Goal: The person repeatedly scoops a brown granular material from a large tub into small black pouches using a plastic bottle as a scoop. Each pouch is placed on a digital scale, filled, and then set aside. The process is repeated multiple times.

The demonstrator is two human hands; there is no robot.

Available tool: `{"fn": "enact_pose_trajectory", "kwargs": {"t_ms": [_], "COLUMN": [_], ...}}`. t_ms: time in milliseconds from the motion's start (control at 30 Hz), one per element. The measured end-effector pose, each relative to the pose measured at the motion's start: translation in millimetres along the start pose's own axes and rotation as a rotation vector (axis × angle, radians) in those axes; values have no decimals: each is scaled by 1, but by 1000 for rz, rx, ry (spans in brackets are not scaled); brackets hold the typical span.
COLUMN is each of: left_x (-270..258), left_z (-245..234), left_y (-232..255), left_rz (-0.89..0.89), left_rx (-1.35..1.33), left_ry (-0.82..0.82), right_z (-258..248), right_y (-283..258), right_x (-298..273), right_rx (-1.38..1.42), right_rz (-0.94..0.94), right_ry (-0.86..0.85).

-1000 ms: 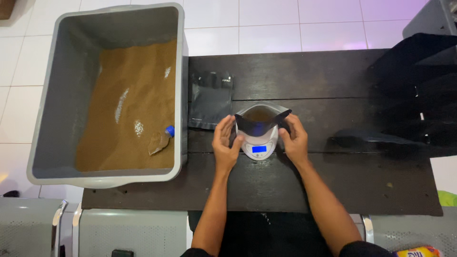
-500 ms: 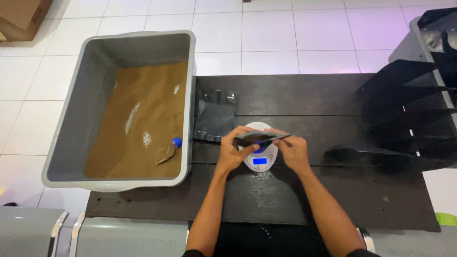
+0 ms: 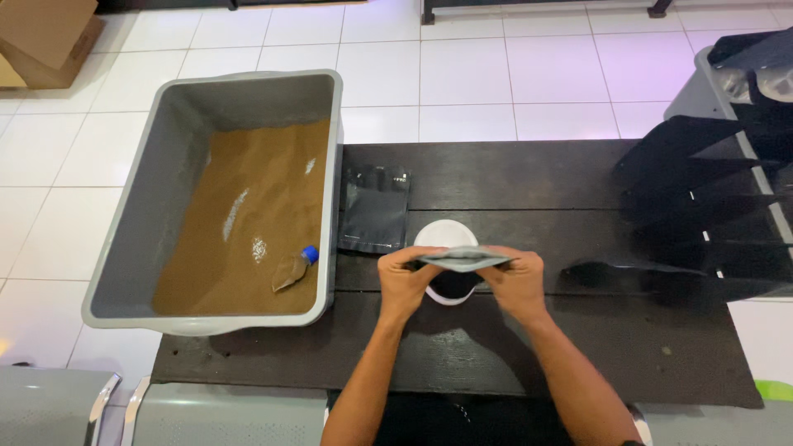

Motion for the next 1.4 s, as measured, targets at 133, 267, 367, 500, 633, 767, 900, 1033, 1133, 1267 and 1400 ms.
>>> {"fn": "enact_pose_trajectory", "kwargs": {"t_ms": [133, 267, 367, 500, 633, 767, 900, 1033, 1133, 1267, 1400], "left_x": [-8, -12, -13, -17, -22, -27, -31, -36, -37, -37, -44], "left_z": [1, 21, 21, 24, 24, 24, 24, 31, 36, 37, 38], "left_y": [25, 59, 60, 67, 77, 90, 101, 113, 119, 110, 107], "left_rz": [66, 204, 259, 288, 322, 402, 428, 447, 438, 399, 415], "left_rx": [25, 75, 50, 15, 60, 132, 88, 84, 62, 82, 111], "left_ry": [47, -63, -108, -99, -104, -77, -95, -105, -144, -186, -175], "right_z": [-3, -3, 1, 2, 1, -5, -2, -2, -5, -9, -13], "right_y": [-15, -24, -30, -43, -67, -71, -82, -82, -83, -84, -82], "right_x": [10, 10, 12, 18, 25, 28, 28, 26, 25, 25, 18], "right_rx": [6, 26, 118, 217, 261, 265, 269, 278, 280, 267, 283], "right_rz": [29, -44, -99, -168, -166, -216, -228, -263, -270, -292, -313], "right_ry": [-4, -18, -16, -47, -63, -62, -76, -84, -64, -91, -78]}}
Point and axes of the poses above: each hand's wrist, its own x-axis towards the middle knuckle, its own z-axis out of the palm, y = z × x, the point moved 7 cm from there along x, towards the middle knuckle, and after that the axes turned 12 degrees about -z, right-handed, at the moved point
